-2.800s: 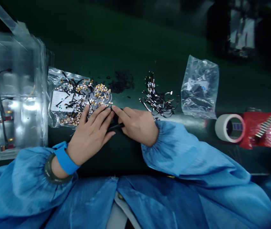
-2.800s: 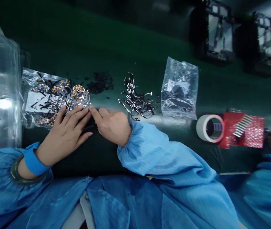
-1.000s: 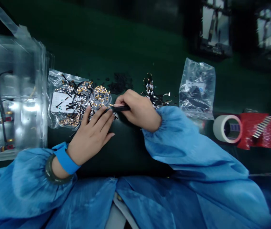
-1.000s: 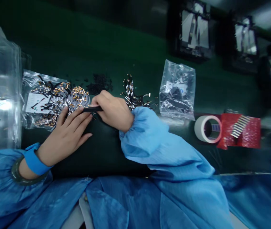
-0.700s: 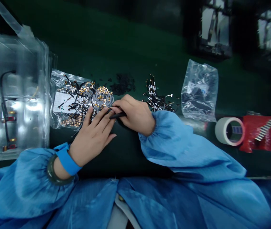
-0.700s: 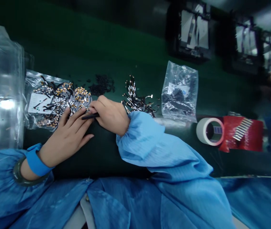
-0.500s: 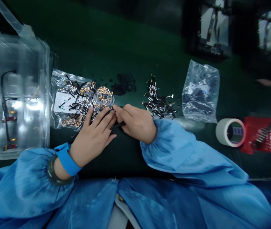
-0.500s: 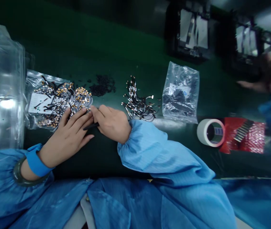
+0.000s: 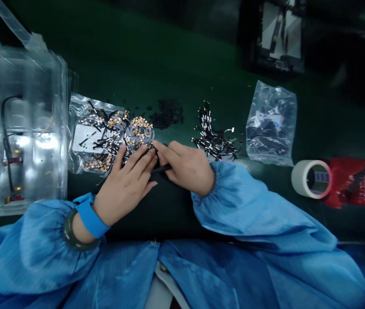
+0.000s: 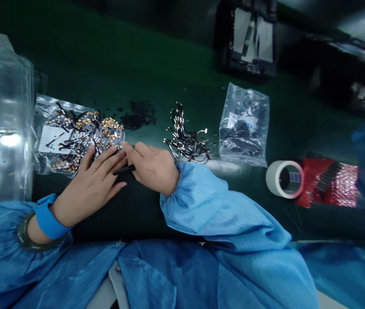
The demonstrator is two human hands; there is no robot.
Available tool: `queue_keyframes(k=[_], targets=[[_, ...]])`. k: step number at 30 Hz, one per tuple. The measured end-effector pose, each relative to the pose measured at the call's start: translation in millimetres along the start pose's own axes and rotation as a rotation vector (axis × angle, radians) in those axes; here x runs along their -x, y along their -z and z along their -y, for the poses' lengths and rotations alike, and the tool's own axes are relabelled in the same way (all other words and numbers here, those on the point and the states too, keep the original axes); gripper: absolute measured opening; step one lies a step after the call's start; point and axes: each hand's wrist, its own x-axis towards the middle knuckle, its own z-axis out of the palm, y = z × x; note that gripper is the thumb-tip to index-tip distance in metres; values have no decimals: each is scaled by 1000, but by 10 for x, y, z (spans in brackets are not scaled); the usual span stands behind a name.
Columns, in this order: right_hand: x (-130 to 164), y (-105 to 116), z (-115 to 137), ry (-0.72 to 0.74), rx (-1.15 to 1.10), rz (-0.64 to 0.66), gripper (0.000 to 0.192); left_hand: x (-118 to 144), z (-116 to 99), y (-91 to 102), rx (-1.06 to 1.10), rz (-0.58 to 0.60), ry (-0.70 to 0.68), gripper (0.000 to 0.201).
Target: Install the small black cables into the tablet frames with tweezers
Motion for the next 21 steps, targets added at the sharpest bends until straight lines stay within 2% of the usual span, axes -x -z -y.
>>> queue_keyframes(k=[5,10,15,21], targets=[[-15,35,-62,-70,19,-101,40,0,0,3,-25,9,-5,40],[-2,8,-69,10,8,-45,41,3,4,1,-60,3,-17,40],[-101,-2,-85,-124,-29,-51,37,1,-1,7,-91,6,-20,43],[-275,23,-108,-97,-33,29,29,3,-13,7,-104,-9,-25,44]])
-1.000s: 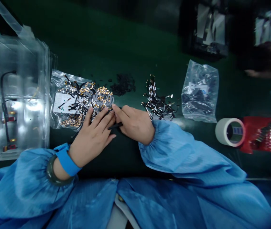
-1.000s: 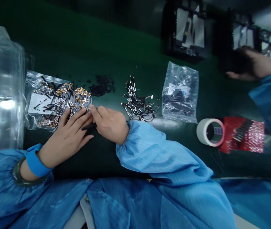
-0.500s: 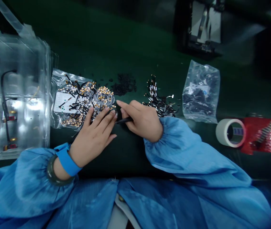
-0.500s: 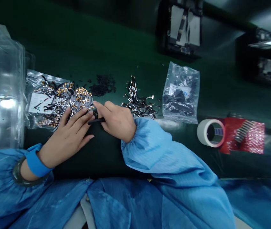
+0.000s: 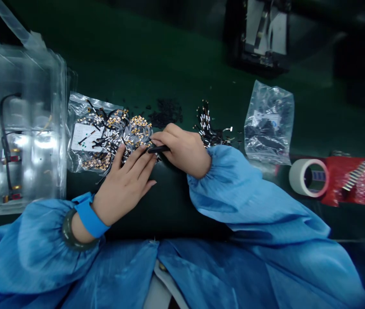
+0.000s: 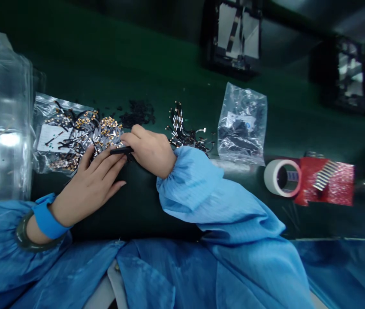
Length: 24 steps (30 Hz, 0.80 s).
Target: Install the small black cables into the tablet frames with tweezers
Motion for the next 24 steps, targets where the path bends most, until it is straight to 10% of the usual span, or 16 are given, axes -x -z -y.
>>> queue_keyframes(k=[10,24], targets=[[-150,146,-1,80,87,152,23,2,-3,-1,-12,3,-4,45],[48,-65,20,65,-38,-60,24,7,-11,-1,19,6,4,43]])
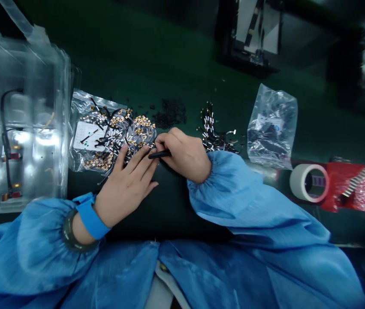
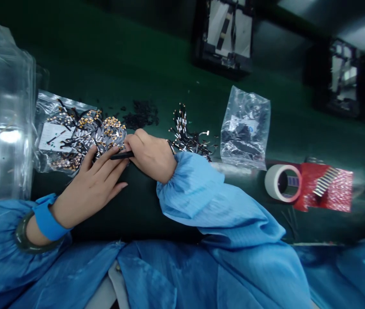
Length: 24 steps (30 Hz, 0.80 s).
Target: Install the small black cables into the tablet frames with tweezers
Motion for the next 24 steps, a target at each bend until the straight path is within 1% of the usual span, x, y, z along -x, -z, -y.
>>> queue_keyframes(k=[6,10,13,17,20,24], targets=[[6,42,49,-2,50,8,25,-4,2,-12,8,5,-3,43],[26,56,111,-58,68,13,25,-4,-5,-12,9,15,8,43],[11,55,121,-156,-15,44,19,-1,-5,-8,14,19,13,44],[-84,88,59,-272,-216,75,11,5,5,-8,22,-4,7,45],[-205,172,12,-364,-284,158,8,5,8,-8,34,0,10,45],[-374,323,-5,-471,-355,295,12,-5,2,-6,29,3,7,45]])
